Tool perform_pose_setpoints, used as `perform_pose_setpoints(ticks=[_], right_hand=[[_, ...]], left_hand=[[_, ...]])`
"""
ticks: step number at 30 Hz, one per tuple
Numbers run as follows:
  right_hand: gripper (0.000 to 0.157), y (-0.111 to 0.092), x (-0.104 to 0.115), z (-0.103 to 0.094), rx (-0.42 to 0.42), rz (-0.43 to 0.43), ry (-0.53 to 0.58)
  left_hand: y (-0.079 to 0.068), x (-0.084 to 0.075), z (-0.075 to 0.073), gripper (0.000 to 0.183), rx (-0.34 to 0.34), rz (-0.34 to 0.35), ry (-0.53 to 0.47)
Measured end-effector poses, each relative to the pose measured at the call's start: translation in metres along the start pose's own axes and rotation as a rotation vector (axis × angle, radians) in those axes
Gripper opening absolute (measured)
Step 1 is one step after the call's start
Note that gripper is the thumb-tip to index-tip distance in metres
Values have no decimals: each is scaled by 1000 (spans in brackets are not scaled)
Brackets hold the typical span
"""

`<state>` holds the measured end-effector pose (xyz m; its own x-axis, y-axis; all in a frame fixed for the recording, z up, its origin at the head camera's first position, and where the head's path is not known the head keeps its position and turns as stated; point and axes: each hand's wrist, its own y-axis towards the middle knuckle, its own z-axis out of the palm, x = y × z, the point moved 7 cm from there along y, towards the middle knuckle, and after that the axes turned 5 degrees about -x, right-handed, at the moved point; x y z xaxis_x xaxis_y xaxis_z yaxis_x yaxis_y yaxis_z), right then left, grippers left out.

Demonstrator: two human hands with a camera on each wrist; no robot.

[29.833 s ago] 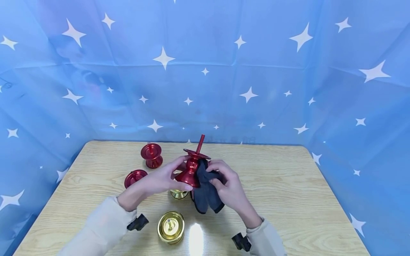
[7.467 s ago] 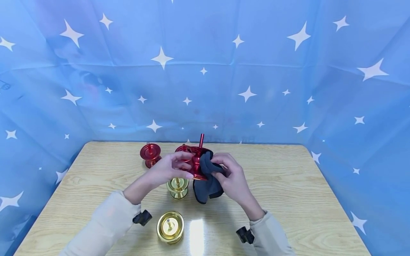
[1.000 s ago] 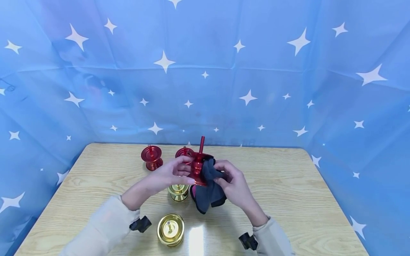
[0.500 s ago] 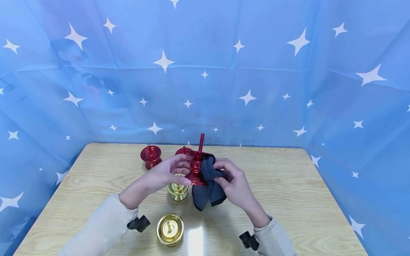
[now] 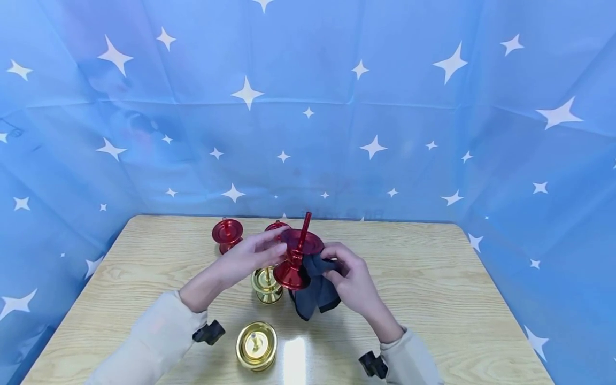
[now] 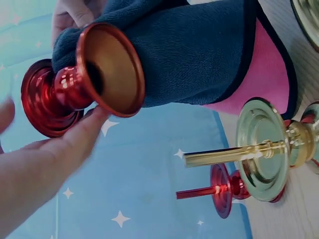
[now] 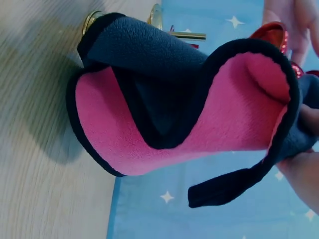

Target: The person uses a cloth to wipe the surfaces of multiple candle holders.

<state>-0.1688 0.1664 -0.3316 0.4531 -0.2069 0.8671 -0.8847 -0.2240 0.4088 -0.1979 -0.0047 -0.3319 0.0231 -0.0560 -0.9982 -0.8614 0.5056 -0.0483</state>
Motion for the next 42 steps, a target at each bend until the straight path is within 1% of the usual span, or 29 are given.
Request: perform_pose_setpoints(ticks=[3, 7, 9, 11, 12, 14, 16, 18, 21, 24, 28, 32, 35, 39, 42], right_hand=[[37, 0, 1, -1, -8, -18, -20], [40, 1, 5, 1, 0, -62, -39], [39, 2, 8, 1, 7, -78, -52], [38, 3, 9, 1, 11, -89, -74], [36, 3, 9, 0, 9, -89, -86], [34, 4, 7, -3, -3, -86, -109], [32, 5, 5, -9, -23, -73, -133], [31, 5, 0, -16, -46, -50, -156], [29, 4, -9, -27, -75, -5, -196], [27, 3, -19, -35, -87, 40, -228], [27, 0, -30, -41, -85, 84, -254], [26, -2, -36, -45, -92, 104, -270], [27, -3, -38, -47, -100, 103, -271], [27, -4, -39, -49, -102, 93, -268], [28, -5, -40, -49, -102, 91, -270]], left_hand=[[2, -3, -3, 47, -76, 8, -19], [4, -2, -7, 37, -180, -31, -72], [5, -2, -11, 35, -212, -47, -121], [4, -2, -15, 33, -225, -43, -169], [3, -3, -19, 33, -238, -38, -187], [0, -3, -28, 33, -261, -22, -190], [-5, -3, -40, 34, -291, -8, -167], [-13, 1, -56, 35, -334, -15, -141], [-26, 12, -80, 37, -393, -35, -124], [-41, 27, -102, 39, -456, -63, -139], [-58, 47, -122, 39, -504, -98, -139], [-70, 69, -133, 39, -516, -134, -105], [-76, 87, -140, 38, -535, -173, -83], [-83, 108, -144, 37, -551, -228, -76], [-85, 119, -144, 37, -542, -245, -90]])
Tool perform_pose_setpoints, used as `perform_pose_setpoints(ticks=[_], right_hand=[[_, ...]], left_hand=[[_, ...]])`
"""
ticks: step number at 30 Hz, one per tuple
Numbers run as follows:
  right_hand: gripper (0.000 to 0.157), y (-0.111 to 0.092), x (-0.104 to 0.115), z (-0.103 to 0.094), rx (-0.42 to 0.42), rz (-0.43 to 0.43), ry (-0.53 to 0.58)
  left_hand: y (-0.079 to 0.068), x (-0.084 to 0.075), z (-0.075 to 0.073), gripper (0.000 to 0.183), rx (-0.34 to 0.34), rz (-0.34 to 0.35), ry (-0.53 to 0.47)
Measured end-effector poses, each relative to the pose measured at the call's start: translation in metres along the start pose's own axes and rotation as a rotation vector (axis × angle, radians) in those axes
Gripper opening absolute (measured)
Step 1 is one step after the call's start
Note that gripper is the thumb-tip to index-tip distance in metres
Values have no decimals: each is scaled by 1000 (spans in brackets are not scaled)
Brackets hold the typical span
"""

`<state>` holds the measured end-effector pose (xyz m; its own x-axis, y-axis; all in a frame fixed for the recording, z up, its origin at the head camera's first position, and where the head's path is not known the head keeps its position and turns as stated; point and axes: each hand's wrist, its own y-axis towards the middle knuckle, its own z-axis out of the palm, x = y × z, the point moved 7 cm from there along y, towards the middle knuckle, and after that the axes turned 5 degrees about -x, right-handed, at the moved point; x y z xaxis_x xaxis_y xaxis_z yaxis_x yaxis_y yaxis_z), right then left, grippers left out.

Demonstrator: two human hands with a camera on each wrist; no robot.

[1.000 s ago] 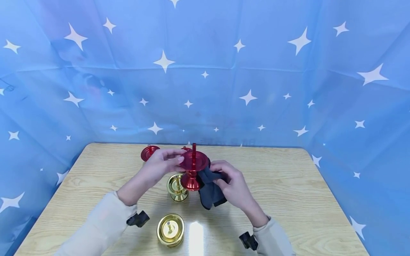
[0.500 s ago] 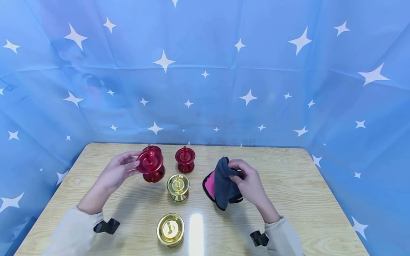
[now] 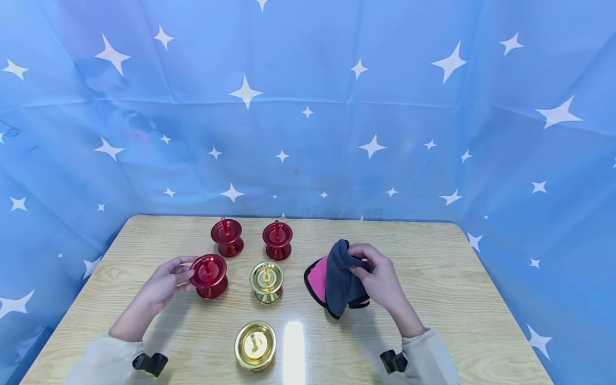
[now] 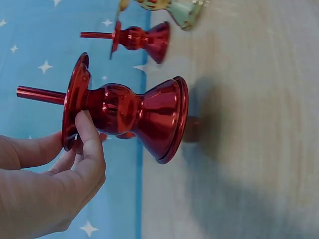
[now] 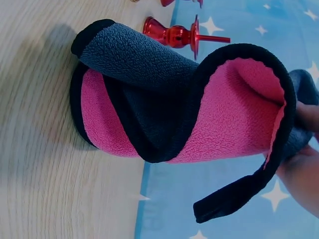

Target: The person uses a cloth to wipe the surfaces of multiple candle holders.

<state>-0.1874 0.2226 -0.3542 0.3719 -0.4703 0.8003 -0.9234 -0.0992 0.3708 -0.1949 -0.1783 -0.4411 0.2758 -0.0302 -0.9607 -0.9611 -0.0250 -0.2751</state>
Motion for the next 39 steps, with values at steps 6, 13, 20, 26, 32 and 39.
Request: perform_pose_setpoints(ticks=[6, 13, 20, 26, 32, 39], right_hand=[[27, -1, -1, 0, -3, -2, -5], [27, -2, -2, 0, -5, -2, -5], [26, -3, -4, -1, -4, 12, -9], [26, -2, -4, -1, -5, 2, -5], [27, -3, -5, 1, 2, -9, 8], [28, -4, -6, 2, 10, 2, 16]], left_hand=[[2, 14, 1, 37, 38, -2, -29], [3, 16, 1, 35, 95, 5, 14], [15, 3, -1, 35, 130, 53, 187], [40, -10, 3, 44, 164, 39, 96], [58, -13, 13, 54, 237, -7, 27], [65, -13, 15, 53, 169, -17, -32]])
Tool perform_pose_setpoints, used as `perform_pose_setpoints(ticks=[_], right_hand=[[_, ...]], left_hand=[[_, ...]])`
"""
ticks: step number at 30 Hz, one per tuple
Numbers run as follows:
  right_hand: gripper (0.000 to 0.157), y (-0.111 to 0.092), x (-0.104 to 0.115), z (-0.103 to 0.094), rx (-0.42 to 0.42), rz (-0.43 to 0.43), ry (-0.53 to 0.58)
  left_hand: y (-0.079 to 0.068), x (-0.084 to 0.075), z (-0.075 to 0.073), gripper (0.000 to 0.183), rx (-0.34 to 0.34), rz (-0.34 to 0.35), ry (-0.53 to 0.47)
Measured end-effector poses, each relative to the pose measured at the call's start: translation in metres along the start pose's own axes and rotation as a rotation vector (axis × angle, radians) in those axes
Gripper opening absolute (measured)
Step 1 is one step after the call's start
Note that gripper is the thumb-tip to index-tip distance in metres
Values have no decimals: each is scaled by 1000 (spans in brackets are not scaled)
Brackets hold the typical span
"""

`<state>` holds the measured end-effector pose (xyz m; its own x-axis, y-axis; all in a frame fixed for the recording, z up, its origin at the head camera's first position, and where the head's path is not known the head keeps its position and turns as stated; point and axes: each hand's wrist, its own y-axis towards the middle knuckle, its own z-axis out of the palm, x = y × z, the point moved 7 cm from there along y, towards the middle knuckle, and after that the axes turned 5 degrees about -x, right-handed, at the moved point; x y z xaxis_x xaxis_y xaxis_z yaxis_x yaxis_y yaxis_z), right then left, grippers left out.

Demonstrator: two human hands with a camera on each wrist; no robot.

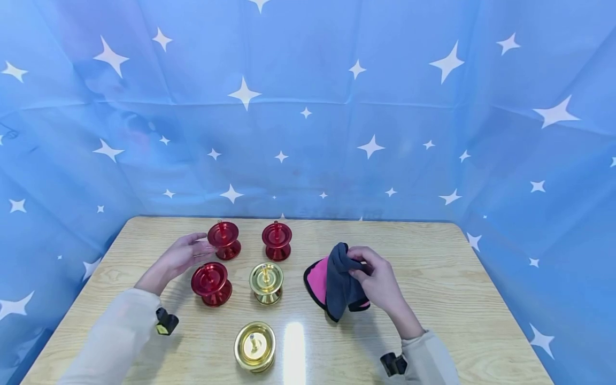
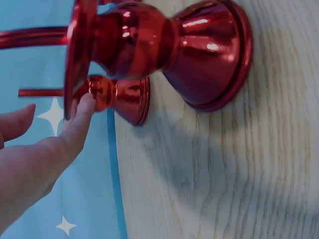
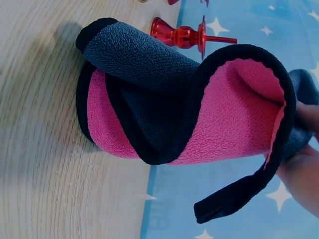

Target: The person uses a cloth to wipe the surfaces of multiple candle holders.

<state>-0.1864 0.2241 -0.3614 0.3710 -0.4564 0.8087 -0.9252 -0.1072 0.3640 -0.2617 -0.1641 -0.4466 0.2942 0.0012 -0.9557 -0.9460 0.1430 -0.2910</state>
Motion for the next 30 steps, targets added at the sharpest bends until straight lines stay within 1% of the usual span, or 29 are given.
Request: perform_pose_setpoints(ticks=[3, 7, 9, 11, 13, 17, 20, 23, 27, 30], right_hand=[[28, 0, 0, 1, 3, 4, -1], [28, 0, -1, 1, 6, 6, -6], [28, 0, 0, 2, 6, 5, -10], [28, 0, 0, 1, 5, 3, -16], [28, 0, 1, 1, 4, -2, -24], [28, 2, 5, 1, 7, -15, -33], [28, 4, 10, 1, 12, -27, -30], [29, 6, 17, 0, 11, -41, -9], [31, 8, 30, 0, 6, -79, 36], [33, 10, 44, 0, 1, -121, 70]], left_hand=[[-2, 1, -2, 51, -63, -10, -13], [-6, 0, -13, 47, -198, -29, -61], [-9, -3, -19, 45, -251, -29, -69], [-12, -6, -23, 43, -282, -19, -70], [-15, -12, -25, 41, -299, -4, -59], [-25, -28, -24, 41, -319, 40, -58], [-33, -44, -16, 39, -309, 76, -64], [-42, -62, -2, 38, -269, 111, -54], [-55, -85, 25, 37, -202, 162, -43], [-63, -95, 49, 35, -157, 188, -29]])
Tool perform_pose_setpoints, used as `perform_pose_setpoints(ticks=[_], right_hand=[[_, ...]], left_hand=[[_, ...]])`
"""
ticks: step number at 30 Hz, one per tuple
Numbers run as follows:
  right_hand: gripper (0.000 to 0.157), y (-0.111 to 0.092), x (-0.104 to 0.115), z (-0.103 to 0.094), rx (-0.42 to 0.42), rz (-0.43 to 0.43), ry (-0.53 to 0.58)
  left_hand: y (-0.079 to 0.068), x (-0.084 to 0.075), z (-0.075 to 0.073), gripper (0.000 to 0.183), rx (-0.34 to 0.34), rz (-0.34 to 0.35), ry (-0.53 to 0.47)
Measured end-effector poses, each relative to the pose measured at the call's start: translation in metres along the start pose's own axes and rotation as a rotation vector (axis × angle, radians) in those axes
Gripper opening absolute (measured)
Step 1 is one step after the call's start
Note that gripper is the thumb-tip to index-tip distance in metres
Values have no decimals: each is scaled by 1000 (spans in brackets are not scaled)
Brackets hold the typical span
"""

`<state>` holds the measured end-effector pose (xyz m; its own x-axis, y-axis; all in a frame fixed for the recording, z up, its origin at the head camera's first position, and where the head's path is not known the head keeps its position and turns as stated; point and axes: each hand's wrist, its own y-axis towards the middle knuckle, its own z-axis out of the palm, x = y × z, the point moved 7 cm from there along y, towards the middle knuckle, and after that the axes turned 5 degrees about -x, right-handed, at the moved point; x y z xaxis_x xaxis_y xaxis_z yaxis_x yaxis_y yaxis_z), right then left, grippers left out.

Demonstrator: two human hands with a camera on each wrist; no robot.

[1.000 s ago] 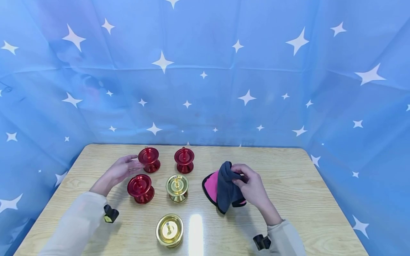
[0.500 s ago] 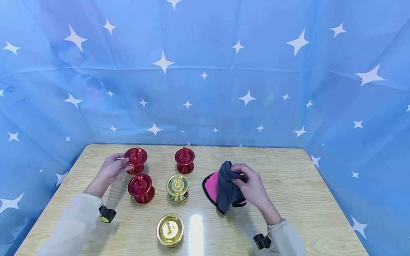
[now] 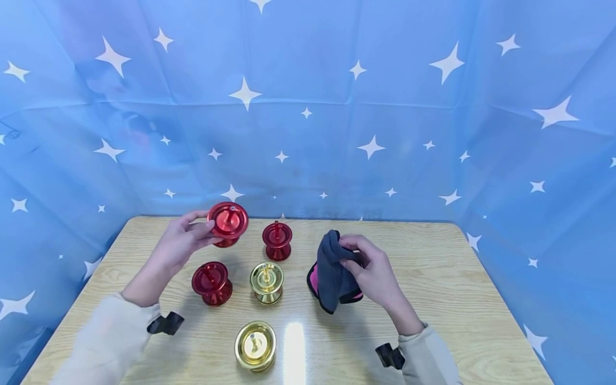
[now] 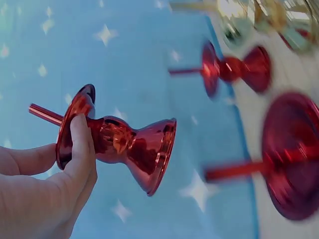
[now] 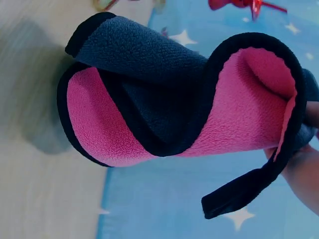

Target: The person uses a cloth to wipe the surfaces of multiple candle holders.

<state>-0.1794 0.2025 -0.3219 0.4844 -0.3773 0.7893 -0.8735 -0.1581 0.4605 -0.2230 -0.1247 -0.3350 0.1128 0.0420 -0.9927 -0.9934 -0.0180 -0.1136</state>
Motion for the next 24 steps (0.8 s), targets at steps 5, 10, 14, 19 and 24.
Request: perform_pose_setpoints(ticks=[5, 10, 14, 19, 24], right_hand=[[40, 5, 33, 5, -2, -125, 70], [48, 7, 59, 13, 20, -212, 111], [50, 6, 67, 19, 25, -234, 99], [48, 5, 69, 26, 42, -255, 80], [55, 2, 64, 32, 64, -254, 53]], left_hand=[[-16, -6, 39, 30, 83, 12, 18], [-29, -6, 71, 28, 160, 11, -26], [-38, -8, 88, 28, 195, 25, -16], [-45, -11, 100, 29, 223, 41, -12], [-46, -9, 105, 27, 241, 65, -3]])
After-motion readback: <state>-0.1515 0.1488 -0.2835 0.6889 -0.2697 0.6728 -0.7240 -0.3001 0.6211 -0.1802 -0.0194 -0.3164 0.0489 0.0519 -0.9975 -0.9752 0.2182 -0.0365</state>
